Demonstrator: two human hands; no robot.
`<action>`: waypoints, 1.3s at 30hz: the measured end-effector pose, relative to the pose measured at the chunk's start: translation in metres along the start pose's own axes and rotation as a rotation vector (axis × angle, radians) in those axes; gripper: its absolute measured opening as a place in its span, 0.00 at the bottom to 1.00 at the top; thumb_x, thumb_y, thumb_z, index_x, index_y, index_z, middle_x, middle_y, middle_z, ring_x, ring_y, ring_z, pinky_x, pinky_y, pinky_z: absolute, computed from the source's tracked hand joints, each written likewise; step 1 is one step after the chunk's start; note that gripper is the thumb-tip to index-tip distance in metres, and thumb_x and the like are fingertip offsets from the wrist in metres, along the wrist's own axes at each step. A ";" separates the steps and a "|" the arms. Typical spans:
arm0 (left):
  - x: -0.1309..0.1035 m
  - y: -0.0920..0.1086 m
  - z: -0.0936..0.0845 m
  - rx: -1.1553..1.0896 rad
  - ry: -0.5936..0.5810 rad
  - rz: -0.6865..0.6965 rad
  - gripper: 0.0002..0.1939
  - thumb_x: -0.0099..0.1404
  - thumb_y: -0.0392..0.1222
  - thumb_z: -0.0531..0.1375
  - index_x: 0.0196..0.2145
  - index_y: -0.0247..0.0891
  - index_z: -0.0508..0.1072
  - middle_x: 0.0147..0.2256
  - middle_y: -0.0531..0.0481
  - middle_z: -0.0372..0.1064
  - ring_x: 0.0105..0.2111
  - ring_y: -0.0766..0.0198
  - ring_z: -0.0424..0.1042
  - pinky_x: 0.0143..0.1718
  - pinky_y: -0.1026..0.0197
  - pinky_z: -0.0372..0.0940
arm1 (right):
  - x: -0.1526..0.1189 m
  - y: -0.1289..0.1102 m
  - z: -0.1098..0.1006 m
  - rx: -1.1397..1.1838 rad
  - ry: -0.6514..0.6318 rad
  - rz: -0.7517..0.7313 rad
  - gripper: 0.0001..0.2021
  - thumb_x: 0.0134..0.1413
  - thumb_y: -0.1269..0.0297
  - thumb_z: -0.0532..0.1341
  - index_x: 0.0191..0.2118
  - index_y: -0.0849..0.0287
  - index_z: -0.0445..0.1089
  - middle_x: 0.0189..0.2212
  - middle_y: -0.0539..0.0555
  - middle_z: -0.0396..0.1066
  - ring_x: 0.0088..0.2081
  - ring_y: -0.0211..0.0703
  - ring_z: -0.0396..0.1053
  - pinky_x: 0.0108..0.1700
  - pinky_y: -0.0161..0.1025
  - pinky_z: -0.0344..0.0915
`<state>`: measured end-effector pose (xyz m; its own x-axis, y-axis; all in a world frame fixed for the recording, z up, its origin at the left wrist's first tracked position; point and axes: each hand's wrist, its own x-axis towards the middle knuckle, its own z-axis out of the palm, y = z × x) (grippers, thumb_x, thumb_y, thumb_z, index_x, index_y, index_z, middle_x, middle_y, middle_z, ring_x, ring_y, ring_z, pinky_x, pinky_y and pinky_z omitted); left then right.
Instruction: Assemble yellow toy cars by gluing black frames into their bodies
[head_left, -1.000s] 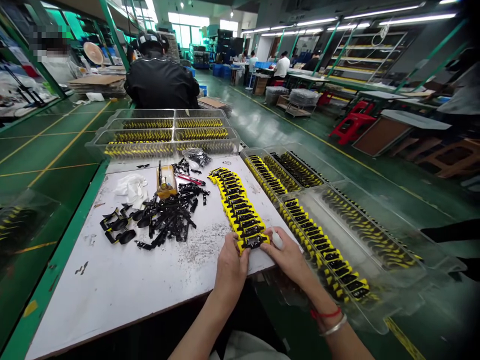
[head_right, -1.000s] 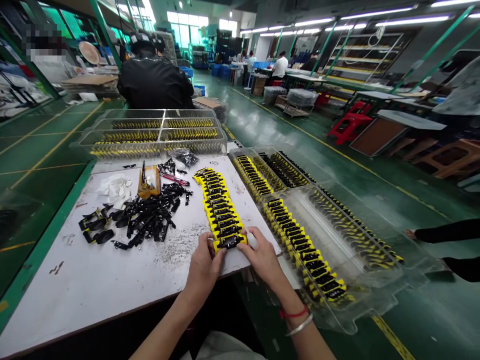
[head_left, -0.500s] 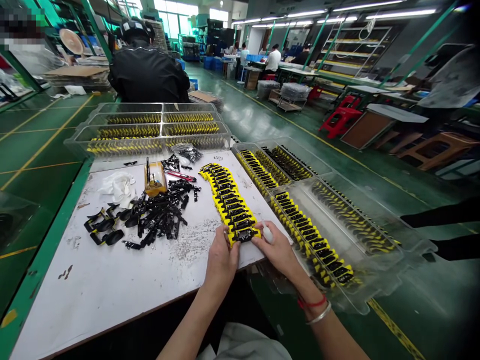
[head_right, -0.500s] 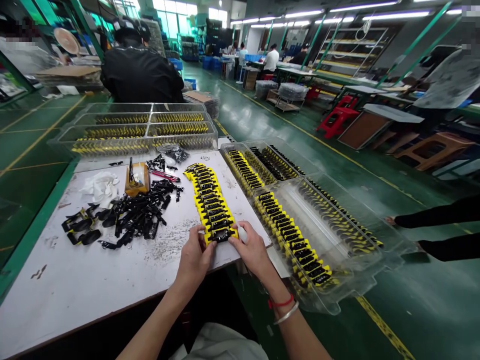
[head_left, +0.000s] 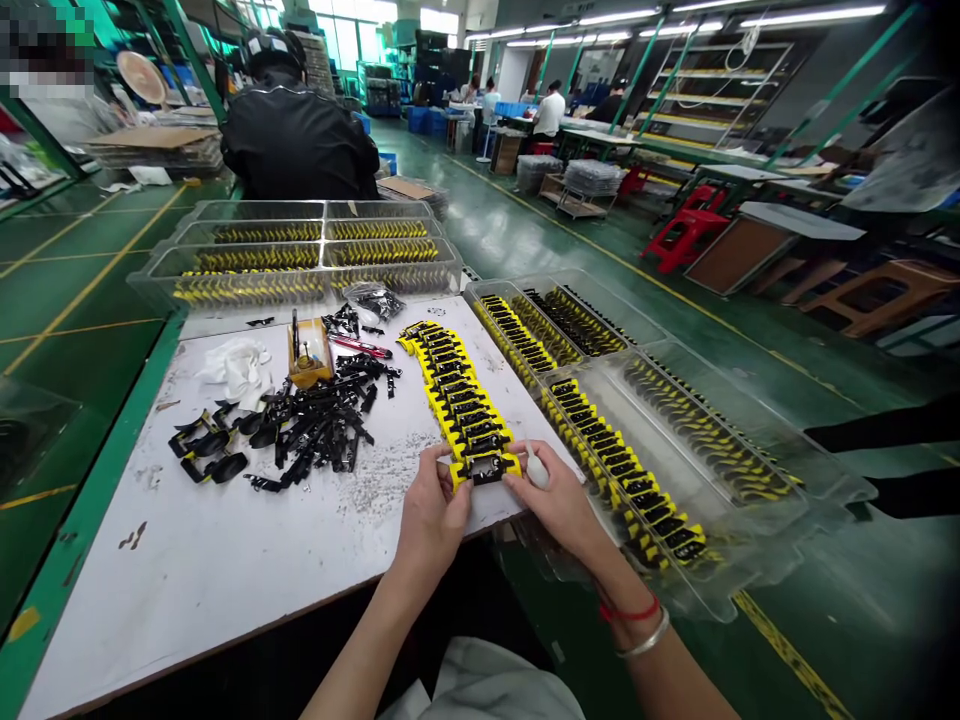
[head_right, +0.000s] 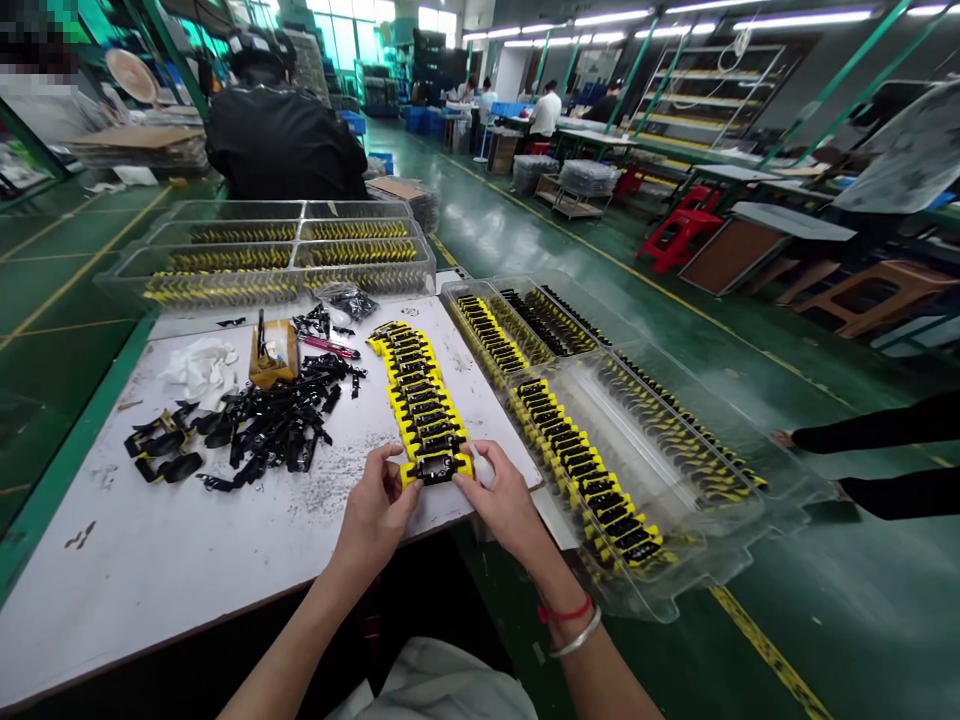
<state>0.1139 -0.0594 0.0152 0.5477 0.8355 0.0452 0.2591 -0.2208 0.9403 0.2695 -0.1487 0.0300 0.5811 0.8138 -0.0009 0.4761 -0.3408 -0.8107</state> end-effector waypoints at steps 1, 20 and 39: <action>-0.002 0.002 -0.003 0.013 0.001 0.002 0.17 0.58 0.36 0.57 0.47 0.41 0.61 0.27 0.58 0.62 0.27 0.66 0.65 0.32 0.64 0.60 | -0.002 -0.002 0.000 0.025 -0.017 0.004 0.16 0.47 0.60 0.60 0.44 0.58 0.65 0.37 0.52 0.71 0.37 0.45 0.68 0.40 0.40 0.64; -0.029 0.009 -0.025 0.225 0.156 0.192 0.19 0.63 0.34 0.56 0.50 0.39 0.58 0.36 0.48 0.66 0.35 0.62 0.69 0.37 0.60 0.67 | -0.017 -0.029 0.011 0.017 -0.012 -0.162 0.18 0.53 0.62 0.60 0.50 0.57 0.62 0.34 0.52 0.68 0.35 0.43 0.68 0.40 0.39 0.66; -0.063 0.010 -0.056 0.444 0.349 1.016 0.11 0.55 0.26 0.60 0.33 0.39 0.72 0.31 0.50 0.67 0.38 0.62 0.72 0.42 0.55 0.72 | -0.038 -0.025 0.006 -0.004 0.075 -0.914 0.17 0.53 0.77 0.58 0.48 0.54 0.67 0.37 0.57 0.74 0.37 0.46 0.73 0.35 0.43 0.72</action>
<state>0.0379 -0.0864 0.0409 0.4320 0.2502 0.8665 0.1203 -0.9681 0.2196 0.2315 -0.1688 0.0471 0.0184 0.7350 0.6779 0.7739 0.4188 -0.4751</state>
